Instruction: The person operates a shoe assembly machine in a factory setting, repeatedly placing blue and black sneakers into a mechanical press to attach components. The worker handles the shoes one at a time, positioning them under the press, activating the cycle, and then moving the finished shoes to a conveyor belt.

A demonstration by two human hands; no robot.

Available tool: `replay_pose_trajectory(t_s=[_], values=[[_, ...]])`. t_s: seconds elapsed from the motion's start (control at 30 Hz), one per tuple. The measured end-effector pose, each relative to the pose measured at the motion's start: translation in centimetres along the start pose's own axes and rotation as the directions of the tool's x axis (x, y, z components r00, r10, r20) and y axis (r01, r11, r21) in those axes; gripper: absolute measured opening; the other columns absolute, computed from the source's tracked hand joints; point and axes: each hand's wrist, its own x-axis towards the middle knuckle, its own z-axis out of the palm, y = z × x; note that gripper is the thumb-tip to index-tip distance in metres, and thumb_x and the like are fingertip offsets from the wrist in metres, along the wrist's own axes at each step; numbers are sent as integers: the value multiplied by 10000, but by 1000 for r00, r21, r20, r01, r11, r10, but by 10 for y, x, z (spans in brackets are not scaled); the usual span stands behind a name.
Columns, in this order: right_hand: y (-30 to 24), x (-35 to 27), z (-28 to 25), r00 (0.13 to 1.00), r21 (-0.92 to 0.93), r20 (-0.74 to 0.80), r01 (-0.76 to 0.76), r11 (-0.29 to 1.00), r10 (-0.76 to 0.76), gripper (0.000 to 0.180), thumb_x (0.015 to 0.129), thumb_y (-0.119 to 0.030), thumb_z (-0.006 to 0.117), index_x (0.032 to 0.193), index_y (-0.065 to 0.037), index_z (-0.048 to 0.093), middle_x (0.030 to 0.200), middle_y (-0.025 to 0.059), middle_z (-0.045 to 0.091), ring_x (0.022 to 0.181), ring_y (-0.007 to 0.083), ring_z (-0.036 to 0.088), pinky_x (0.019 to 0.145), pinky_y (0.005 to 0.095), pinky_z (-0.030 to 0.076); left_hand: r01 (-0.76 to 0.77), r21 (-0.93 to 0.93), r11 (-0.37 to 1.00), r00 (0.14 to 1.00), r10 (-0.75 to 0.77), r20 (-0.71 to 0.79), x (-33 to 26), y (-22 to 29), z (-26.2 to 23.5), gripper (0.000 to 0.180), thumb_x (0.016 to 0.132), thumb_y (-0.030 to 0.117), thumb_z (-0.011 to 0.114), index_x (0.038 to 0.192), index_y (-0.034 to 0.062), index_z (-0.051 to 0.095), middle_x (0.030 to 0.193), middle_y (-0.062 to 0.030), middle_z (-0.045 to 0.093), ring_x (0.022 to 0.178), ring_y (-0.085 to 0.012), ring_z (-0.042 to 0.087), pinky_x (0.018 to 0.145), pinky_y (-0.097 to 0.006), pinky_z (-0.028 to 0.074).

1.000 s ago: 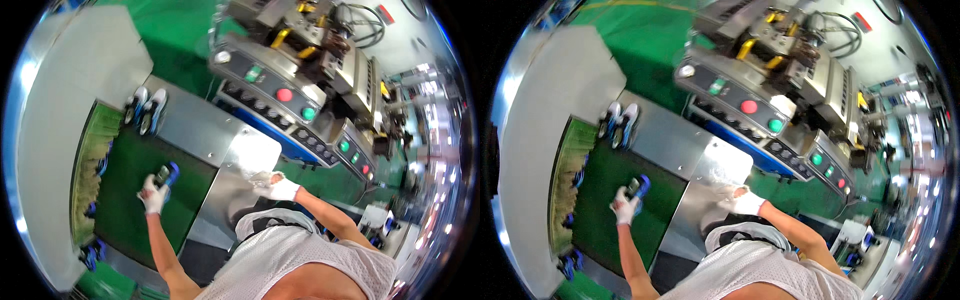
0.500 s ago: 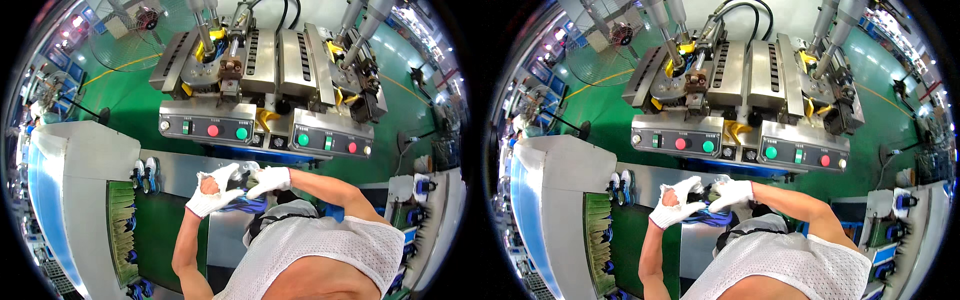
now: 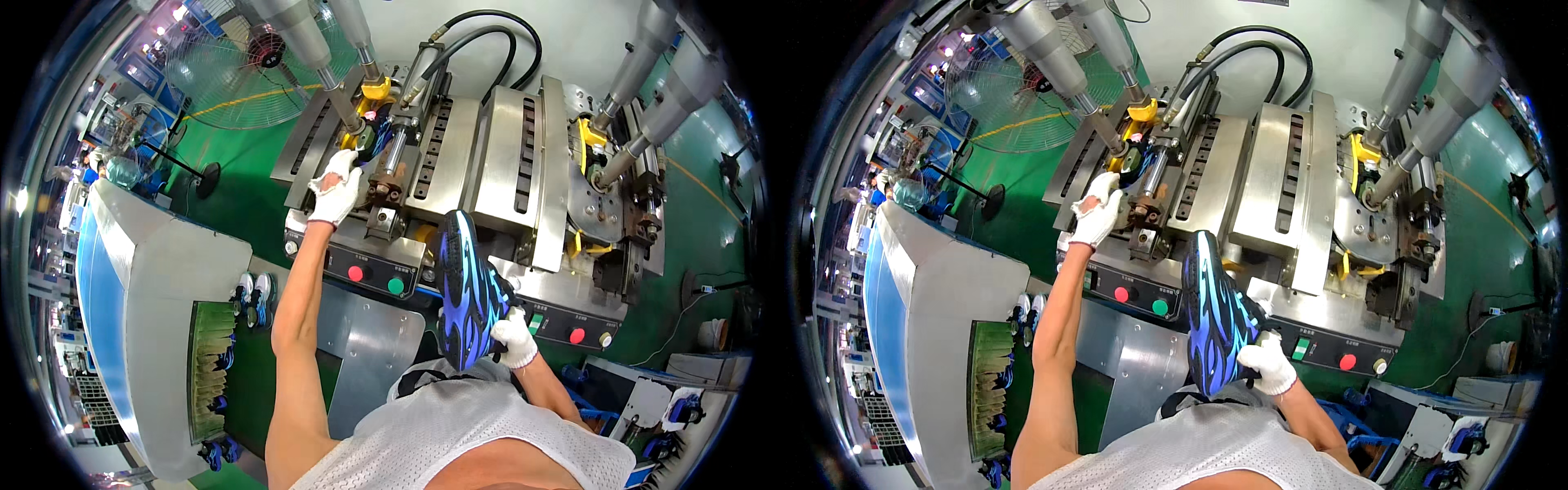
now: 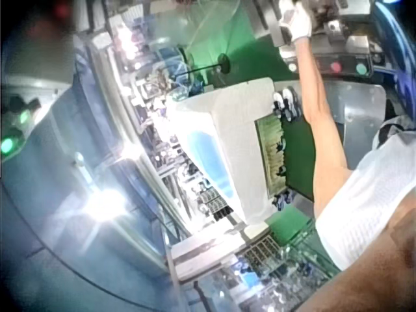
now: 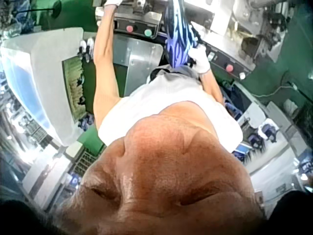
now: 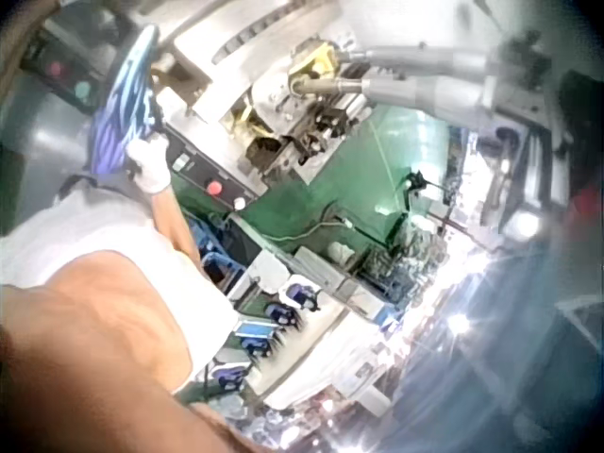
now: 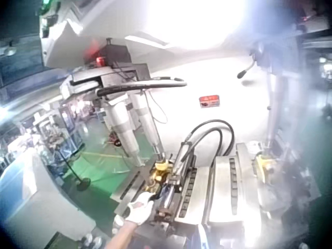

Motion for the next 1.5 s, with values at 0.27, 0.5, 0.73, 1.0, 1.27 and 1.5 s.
replay_pose_trajectory(t_s=[0.27,0.5,0.73,1.0,1.27,1.5], values=[[3,-1,3,986,113,-110,137,984,-125,782,737,-6,753,1448,16,430,1310,171,624,1089,311,682,906,441,599,160,212,964,985,-170,29,91,-41,100,680,910,302,663,1484,46,403,1437,-252,516,1309,-443,500,1083,-510,396],[-1,21,43,928,66,-346,170,983,-137,724,773,-26,718,1428,61,422,1214,171,649,975,247,690,832,410,616,217,253,943,948,-265,173,146,-74,124,612,820,343,749,1300,47,512,1230,-266,616,1146,-435,607,959,-522,497],[-8,56,66,885,-185,-458,0,983,-87,562,830,-86,686,1362,-74,507,1012,55,687,833,162,696,659,323,594,211,78,974,977,-210,-24,101,-13,-1,641,825,388,742,1344,84,521,1276,-190,617,1226,-344,583,991,-471,450],[-31,283,158,981,-342,-166,41,939,-104,259,897,-97,710,1127,-40,607,1015,52,697,873,172,705,785,386,613,311,-61,948,893,-314,-324,-118,35,-136,512,731,126,819,1194,42,618,1058,-115,642,915,-266,653,805,-378,524],[-37,601,7,566,-942,-334,-230,245,-754,319,810,-156,683,1122,-90,708,1123,142,720,1048,262,679,822,364,526,826,127,549,561,-823,-89,-385,46,-114,410,693,173,795,1063,140,621,922,-28,595,888,-247,601,800,-433,414],[3,640,41,768,-893,-251,-418,-165,-590,463,840,-345,665,1207,-66,623,1198,155,675,1071,298,655,949,389,515,978,203,51,99,-967,-235,-569,107,-40,587,714,180,780,1255,79,577,1171,-133,607,1144,-321,569,929,-427,433]])
